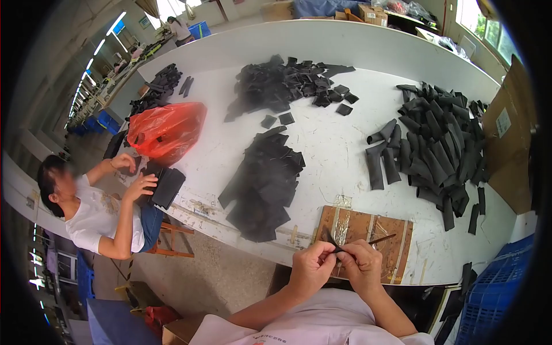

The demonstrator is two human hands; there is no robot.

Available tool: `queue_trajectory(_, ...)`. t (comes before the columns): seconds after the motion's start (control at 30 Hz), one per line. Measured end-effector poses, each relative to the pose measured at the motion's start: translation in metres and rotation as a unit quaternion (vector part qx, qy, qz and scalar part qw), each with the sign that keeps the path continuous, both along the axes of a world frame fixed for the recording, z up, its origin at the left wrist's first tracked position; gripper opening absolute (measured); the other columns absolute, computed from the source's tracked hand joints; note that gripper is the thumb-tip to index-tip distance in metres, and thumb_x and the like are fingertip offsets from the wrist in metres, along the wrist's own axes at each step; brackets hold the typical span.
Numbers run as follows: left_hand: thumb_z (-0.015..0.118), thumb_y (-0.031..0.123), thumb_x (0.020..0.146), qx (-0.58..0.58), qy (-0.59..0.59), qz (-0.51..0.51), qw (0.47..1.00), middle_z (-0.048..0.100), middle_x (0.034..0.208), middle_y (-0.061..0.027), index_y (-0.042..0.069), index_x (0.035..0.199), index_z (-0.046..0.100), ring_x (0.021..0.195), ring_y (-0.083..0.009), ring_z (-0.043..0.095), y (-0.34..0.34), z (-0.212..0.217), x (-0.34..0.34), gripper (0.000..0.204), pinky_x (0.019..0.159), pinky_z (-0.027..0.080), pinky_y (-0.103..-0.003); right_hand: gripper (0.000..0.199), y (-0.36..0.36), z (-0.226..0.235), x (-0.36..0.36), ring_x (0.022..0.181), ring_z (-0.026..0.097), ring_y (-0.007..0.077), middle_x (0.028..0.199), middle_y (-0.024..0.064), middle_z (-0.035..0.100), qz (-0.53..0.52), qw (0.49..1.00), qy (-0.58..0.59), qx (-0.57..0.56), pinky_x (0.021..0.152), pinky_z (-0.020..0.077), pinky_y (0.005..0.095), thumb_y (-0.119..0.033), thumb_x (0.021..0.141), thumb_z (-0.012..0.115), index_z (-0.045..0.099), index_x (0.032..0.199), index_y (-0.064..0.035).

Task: The recorder is assembling small black components, possibly for sports or recreation gear, by folding and applying adhesive or using a tool on a workbench.

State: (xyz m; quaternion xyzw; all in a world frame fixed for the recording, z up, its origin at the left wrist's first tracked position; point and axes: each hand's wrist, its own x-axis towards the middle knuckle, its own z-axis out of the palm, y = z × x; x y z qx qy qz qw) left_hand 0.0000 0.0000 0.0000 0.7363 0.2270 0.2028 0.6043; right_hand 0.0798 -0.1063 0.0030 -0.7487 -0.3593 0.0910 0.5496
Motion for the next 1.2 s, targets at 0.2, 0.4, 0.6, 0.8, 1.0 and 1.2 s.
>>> queue_trajectory(0.2, 0.059, -0.002, 0.075, 0.141, -0.023, 0.112, 0.983, 0.06, 0.067, -0.0042, 0.001, 0.081, 0.057, 0.056, -0.0089, 0.055, -0.004, -0.004, -0.004, 0.007, 0.048, 0.043, -0.022, 0.013, 0.011, -0.015, -0.011, 0.052, 0.052, 0.0229, 0.068, 0.0124, 0.052, -0.062, 0.993, -0.099, -0.023, 0.048, 0.0432, 0.0328, 0.003, 0.062, 0.062, 0.056, 0.073, 0.0004)
queue_trajectory(0.4, 0.055, -0.008, 0.071, -0.542, -0.073, -0.133, 0.827, 0.058, 0.081, -0.0052, 0.002, 0.09, 0.052, 0.057, -0.0049, 0.051, 0.033, -0.001, -0.009, 0.022, 0.046, 0.036, -0.016, 0.007, 0.007, -0.017, 0.003, 0.052, 0.047, 0.01, 0.063, 0.0033, 0.051, 0.0, 0.917, 0.385, 0.1, 0.044, 0.0354, 0.0224, 0.002, 0.067, 0.064, 0.058, 0.071, 0.0002)
queue_trajectory(0.6, 0.051, -0.007, 0.073, 0.106, -0.035, 0.105, 0.988, 0.059, 0.074, -0.0044, -0.001, 0.09, 0.054, 0.059, -0.0068, 0.054, 0.01, -0.007, 0.006, 0.018, 0.052, 0.043, -0.019, 0.009, 0.008, -0.025, 0.0, 0.054, 0.047, 0.0078, 0.065, 0.0017, 0.054, 0.125, 0.72, 0.647, 0.216, 0.051, 0.0389, 0.0196, -0.01, 0.079, 0.062, 0.057, 0.079, -0.0019)
queue_trajectory(0.8, 0.05, -0.007, 0.075, -0.136, -0.124, -0.025, 0.983, 0.059, 0.082, -0.0054, -0.001, 0.097, 0.051, 0.06, -0.0047, 0.053, 0.013, -0.019, -0.001, 0.023, 0.049, 0.042, -0.019, 0.013, 0.006, -0.028, -0.003, 0.058, 0.048, 0.0084, 0.067, 0.0005, 0.054, 0.056, 0.802, 0.559, 0.202, 0.054, 0.041, 0.021, -0.014, 0.08, 0.062, 0.056, 0.077, -0.0039)
queue_trajectory(1.0, 0.048, -0.009, 0.074, -0.566, -0.11, -0.297, 0.761, 0.055, 0.08, -0.0041, -0.001, 0.115, 0.042, 0.05, -0.0034, 0.041, 0.024, 0.004, -0.018, 0.043, 0.045, 0.03, -0.015, 0.017, -0.001, -0.01, -0.015, 0.07, 0.049, 0.0093, 0.085, 0.0035, 0.053, 0.101, 0.831, 0.457, 0.3, 0.059, 0.0398, 0.0217, -0.017, 0.077, 0.065, 0.055, 0.078, -0.0031)
queue_trajectory(1.2, 0.054, -0.003, 0.081, -0.155, -0.072, -0.092, 0.981, 0.056, 0.082, -0.0007, 0.0, 0.106, 0.054, 0.06, -0.0015, 0.048, -0.012, 0.024, -0.006, 0.025, 0.05, 0.037, -0.015, 0.011, -0.014, 0.0, -0.004, 0.069, 0.047, 0.0102, 0.087, 0.0052, 0.052, 0.009, 0.929, 0.28, 0.242, 0.058, 0.0399, 0.0229, -0.009, 0.079, 0.062, 0.054, 0.077, -0.0016)
